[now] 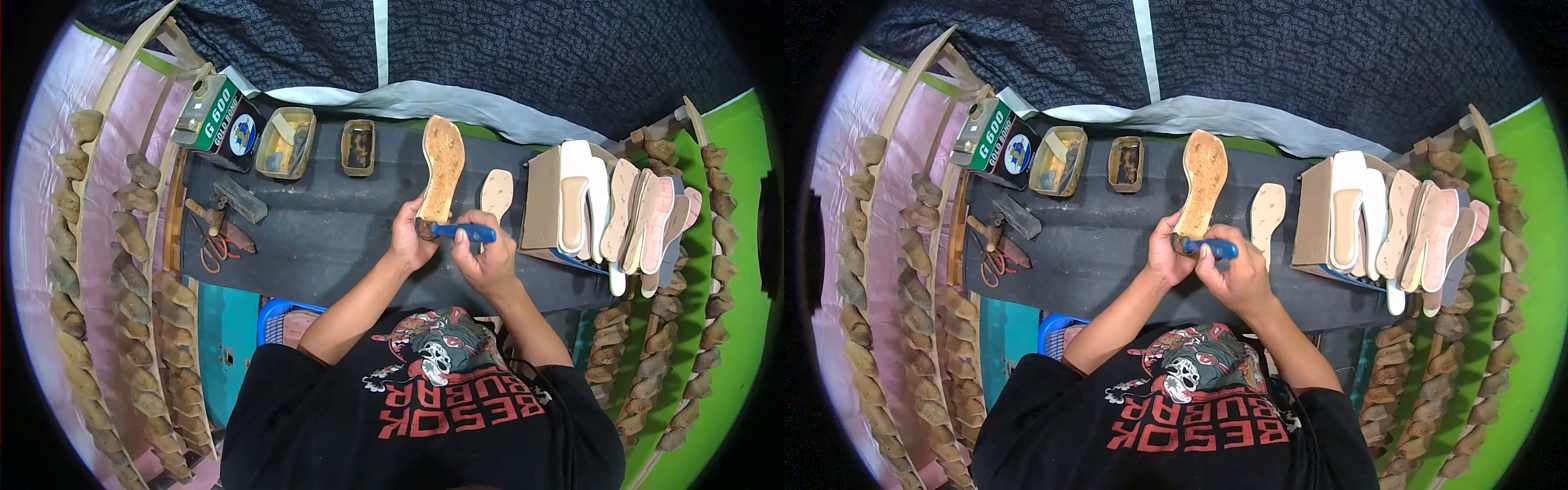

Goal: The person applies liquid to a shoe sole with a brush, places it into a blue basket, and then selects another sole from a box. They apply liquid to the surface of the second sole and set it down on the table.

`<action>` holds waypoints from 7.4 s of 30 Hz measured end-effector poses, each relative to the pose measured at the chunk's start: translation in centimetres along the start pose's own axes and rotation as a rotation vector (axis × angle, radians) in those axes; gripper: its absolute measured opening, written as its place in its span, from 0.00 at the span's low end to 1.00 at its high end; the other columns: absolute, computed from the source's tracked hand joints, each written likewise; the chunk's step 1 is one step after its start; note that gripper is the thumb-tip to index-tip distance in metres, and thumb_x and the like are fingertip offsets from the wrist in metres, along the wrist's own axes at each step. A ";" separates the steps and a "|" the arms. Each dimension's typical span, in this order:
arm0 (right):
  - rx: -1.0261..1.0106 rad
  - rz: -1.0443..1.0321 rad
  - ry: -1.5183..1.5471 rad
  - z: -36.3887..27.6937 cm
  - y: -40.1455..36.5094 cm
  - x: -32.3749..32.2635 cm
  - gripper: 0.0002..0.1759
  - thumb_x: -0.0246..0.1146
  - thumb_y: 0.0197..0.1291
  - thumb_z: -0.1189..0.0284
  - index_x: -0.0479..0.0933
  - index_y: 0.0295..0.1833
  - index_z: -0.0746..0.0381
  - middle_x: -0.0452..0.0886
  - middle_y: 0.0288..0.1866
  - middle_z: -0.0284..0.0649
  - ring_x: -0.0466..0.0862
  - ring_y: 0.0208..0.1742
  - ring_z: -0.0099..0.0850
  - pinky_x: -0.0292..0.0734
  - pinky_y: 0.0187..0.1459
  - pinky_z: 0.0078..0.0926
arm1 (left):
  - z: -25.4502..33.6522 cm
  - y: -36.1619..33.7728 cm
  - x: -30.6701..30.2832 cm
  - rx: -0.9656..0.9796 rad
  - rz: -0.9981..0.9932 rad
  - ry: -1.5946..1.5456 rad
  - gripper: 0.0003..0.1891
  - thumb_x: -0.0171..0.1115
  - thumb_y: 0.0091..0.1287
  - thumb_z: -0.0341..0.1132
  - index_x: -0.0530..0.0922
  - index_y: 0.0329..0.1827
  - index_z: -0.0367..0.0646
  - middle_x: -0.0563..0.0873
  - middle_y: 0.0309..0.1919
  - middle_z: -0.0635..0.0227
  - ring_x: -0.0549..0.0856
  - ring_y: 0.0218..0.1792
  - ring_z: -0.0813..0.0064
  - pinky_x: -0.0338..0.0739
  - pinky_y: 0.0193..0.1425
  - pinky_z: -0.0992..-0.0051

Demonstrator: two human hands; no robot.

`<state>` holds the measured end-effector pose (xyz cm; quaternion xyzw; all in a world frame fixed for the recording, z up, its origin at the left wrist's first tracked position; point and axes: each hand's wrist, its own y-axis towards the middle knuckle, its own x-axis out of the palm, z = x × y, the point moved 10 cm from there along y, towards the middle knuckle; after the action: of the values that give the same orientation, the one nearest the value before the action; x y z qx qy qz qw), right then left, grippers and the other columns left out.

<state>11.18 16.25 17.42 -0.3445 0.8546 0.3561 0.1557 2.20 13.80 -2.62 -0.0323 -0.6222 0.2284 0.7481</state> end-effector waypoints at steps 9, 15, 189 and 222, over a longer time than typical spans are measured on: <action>-0.011 -0.009 -0.007 0.0 0.1 0.0 0.11 0.68 0.63 0.78 0.77 0.49 0.67 0.87 0.38 0.45 0.90 0.35 0.40 0.84 0.38 0.34 | 1.8 0.4 -0.2 0.126 -0.025 0.044 0.24 0.48 0.77 0.45 0.75 0.72 0.49 0.88 0.51 0.71 0.86 0.48 0.72 0.80 0.57 0.68; 0.026 0.042 -0.018 0.8 0.9 -0.6 0.11 0.68 0.63 0.77 0.77 0.48 0.67 0.86 0.37 0.45 0.90 0.34 0.40 0.84 0.37 0.34 | 1.9 0.5 0.5 0.193 -0.021 0.080 0.25 0.47 0.77 0.44 0.72 0.75 0.49 0.86 0.54 0.72 0.85 0.51 0.73 0.80 0.59 0.69; 0.803 -1.451 0.616 4.2 -62.5 62.6 0.12 0.53 0.74 0.80 0.68 0.60 0.60 0.78 0.41 0.38 0.80 0.29 0.25 0.78 0.29 0.24 | -10.1 -49.3 -65.1 0.545 1.445 -0.072 0.27 0.51 0.78 0.45 0.74 0.74 0.40 0.83 0.64 0.53 0.81 0.64 0.62 0.74 0.66 0.64; 0.758 -1.620 0.273 4.4 -49.7 54.7 0.16 0.61 0.72 0.73 0.77 0.63 0.58 0.86 0.44 0.37 0.88 0.33 0.31 0.81 0.26 0.27 | -11.6 -57.0 -57.0 0.824 1.176 -0.350 0.32 0.44 0.82 0.49 0.54 0.86 0.54 0.72 0.78 0.61 0.75 0.73 0.57 0.68 0.75 0.49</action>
<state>7.02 -32.06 -38.54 -0.8053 0.4215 -0.2121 0.3590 23.45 -56.20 -38.47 -0.0402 -0.4761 0.8086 0.3434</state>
